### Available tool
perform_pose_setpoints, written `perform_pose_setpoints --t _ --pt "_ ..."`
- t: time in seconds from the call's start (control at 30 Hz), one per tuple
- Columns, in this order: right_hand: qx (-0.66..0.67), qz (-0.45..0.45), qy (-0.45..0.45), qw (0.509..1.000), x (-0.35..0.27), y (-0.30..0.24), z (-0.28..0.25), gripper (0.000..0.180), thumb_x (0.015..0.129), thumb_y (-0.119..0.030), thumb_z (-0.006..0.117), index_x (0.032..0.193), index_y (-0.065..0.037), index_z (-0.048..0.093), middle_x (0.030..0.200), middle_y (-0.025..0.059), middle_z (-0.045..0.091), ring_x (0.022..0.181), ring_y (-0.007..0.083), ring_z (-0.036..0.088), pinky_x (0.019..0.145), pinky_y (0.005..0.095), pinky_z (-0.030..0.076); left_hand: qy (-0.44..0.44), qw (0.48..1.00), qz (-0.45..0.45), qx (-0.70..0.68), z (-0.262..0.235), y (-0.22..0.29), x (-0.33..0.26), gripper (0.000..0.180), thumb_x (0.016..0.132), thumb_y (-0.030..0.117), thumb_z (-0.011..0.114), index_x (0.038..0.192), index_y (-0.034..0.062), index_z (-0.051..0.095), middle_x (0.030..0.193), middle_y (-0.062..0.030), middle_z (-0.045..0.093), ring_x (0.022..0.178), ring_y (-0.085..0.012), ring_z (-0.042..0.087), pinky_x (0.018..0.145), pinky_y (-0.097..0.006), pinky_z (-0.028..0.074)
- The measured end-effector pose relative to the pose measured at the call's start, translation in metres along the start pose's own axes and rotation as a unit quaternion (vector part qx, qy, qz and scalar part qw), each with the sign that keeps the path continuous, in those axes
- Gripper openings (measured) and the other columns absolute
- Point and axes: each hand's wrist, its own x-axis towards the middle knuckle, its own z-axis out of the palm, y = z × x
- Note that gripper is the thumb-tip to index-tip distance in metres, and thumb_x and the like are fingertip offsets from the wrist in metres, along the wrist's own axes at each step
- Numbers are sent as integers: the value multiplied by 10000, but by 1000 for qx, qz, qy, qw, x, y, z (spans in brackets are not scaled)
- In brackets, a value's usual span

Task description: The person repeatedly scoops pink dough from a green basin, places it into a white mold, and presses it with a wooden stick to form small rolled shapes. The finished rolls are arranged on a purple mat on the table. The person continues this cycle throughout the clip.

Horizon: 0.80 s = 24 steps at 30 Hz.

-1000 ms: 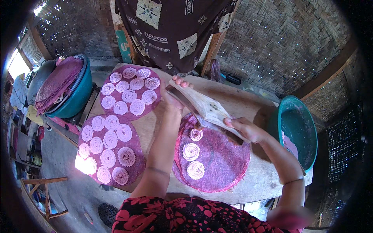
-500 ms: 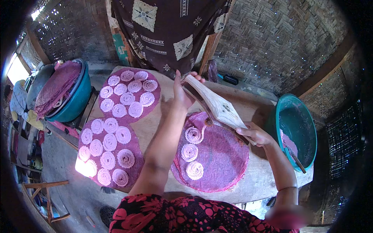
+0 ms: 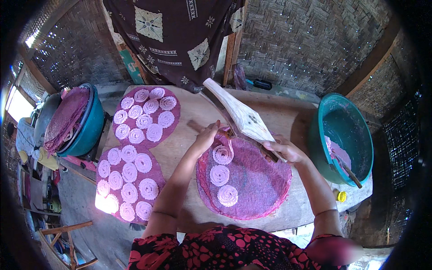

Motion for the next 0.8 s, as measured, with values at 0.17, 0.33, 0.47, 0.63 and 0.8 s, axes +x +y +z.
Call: perform_pose_setpoints --t 0.17,0.33,0.47,0.63,0.8 --pt "-3 -29 5 1000 9 2 8 487 885 -501 675 990 -30 617 788 47 607 672 132 577 575 279 430 57 990 52 122 -1 9 -12 618 1048 518 339 1288 3 583 1174 -159 654 1101 -234 605 976 -370 441" --pt "22 -40 31 998 11 12 5 455 919 -405 669 1077 13 584 830 79 615 693 148 587 600 292 453 124 957 96 246 3 19 -49 676 1022 587 275 1150 80 703 1266 -148 633 1278 -259 491 1076 -430 314" --pt "25 -70 66 995 4 20 3 461 904 -488 665 940 -31 617 758 41 601 644 119 566 549 280 414 138 943 52 298 5 4 -77 732 1019 616 167 1137 186 748 1534 -44 390 1336 -302 344 1136 -484 154" --pt "30 -65 85 994 -6 24 6 462 907 -483 665 947 -24 616 756 42 603 654 118 570 553 280 415 132 956 8 263 12 -14 -91 733 1019 612 140 1195 207 726 1589 -33 307 1298 -352 338 1121 -519 161" --pt "39 -63 90 993 -13 27 9 465 911 -480 659 955 -20 612 762 39 600 658 118 567 559 279 414 151 929 33 335 18 -8 -100 673 1036 555 217 1136 148 743 1578 -27 328 1257 -350 374 1083 -516 220"
